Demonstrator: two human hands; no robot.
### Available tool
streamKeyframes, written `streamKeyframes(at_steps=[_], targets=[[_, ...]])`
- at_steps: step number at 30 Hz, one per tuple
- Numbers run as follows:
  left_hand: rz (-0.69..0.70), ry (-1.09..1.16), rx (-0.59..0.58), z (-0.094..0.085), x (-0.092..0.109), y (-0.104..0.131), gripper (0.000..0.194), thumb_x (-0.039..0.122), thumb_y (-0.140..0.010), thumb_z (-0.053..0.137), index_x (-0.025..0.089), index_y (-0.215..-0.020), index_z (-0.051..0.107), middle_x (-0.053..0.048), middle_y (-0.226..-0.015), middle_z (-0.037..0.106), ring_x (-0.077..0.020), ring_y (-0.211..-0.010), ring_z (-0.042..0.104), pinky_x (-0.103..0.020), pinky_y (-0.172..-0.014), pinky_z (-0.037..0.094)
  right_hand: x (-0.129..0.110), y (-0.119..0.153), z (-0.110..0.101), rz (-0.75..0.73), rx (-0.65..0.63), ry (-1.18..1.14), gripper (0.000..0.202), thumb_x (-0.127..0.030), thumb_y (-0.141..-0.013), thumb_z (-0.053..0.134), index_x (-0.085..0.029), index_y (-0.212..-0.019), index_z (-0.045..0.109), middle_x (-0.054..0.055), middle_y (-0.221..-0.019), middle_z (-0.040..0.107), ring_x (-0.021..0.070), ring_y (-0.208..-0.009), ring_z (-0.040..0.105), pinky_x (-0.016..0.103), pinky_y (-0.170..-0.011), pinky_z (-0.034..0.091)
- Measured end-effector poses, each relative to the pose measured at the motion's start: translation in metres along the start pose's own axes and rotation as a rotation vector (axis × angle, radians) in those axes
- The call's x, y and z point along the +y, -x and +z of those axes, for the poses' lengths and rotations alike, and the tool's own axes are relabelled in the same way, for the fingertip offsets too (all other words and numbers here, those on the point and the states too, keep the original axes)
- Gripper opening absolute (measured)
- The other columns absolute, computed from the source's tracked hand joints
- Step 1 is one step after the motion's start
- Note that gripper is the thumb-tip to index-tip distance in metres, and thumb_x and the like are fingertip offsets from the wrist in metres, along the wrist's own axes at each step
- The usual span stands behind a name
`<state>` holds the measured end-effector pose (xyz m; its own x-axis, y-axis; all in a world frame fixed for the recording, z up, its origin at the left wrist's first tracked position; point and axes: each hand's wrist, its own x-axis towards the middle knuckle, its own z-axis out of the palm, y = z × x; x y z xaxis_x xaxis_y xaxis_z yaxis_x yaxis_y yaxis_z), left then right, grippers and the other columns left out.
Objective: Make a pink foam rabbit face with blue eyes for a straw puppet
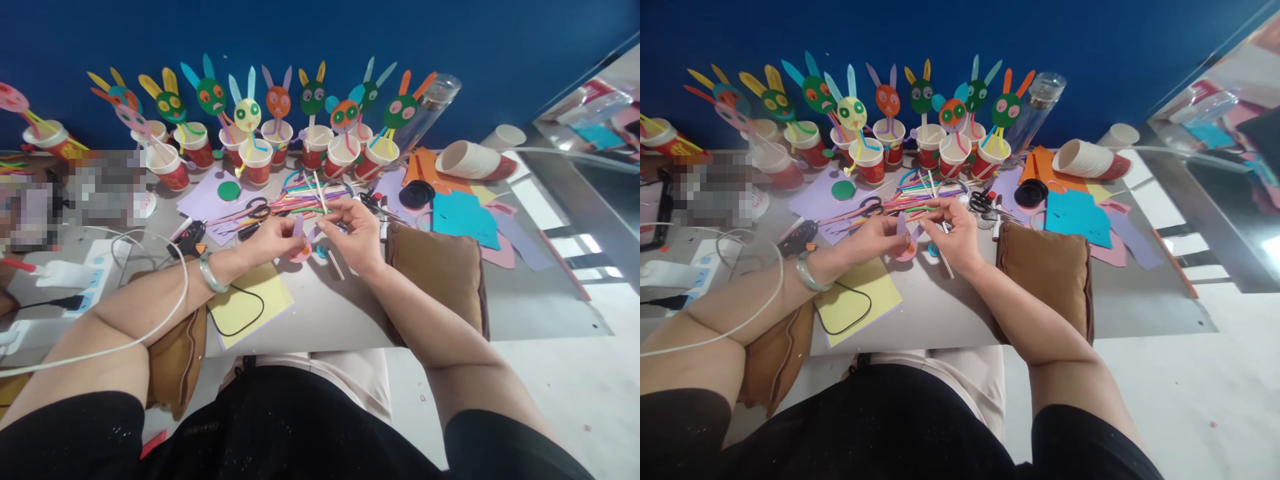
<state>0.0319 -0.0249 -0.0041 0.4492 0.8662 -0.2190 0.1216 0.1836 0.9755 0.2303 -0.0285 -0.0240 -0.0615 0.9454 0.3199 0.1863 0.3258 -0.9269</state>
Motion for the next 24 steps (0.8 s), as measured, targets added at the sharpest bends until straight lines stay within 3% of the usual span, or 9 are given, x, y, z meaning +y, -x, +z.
streamKeyframes(at_steps=[8,15,24], targets=[[-0.037,-0.017,0.047,0.0011,0.0039,0.0016,0.008,0.020,-0.070,0.073,0.014,-0.071,0.068,0.000,-0.062,0.069,-0.0093,-0.056,0.061,-0.019,-0.052,0.047,-0.0019,0.0017,0.0017,-0.045,-0.004,0.028,0.030,-0.030,-0.084,0.078,-0.024,-0.110,0.065,0.001,-0.089,0.078,0.0207,-0.083,0.077,0.041,-0.087,0.059],[0.021,-0.048,-0.002,0.0011,0.0007,0.0018,0.006,0.020,-0.070,0.068,0.016,-0.068,0.065,0.001,-0.058,0.065,-0.0106,-0.055,0.061,-0.021,-0.054,0.050,-0.0033,0.0025,0.0007,-0.036,0.016,0.107,0.026,-0.028,-0.084,0.077,-0.024,-0.108,0.068,0.000,-0.082,0.076,0.0212,-0.083,0.077,0.043,-0.093,0.059],[0.021,-0.074,0.009,-0.0025,-0.0027,0.0006,0.008,0.022,-0.068,0.069,0.015,-0.070,0.067,-0.001,-0.064,0.070,-0.0108,-0.059,0.063,-0.020,-0.054,0.051,-0.0043,0.0026,0.0019,-0.041,-0.015,0.082,0.025,-0.030,-0.083,0.076,-0.025,-0.106,0.068,0.000,-0.084,0.078,0.0206,-0.082,0.077,0.042,-0.090,0.061]])
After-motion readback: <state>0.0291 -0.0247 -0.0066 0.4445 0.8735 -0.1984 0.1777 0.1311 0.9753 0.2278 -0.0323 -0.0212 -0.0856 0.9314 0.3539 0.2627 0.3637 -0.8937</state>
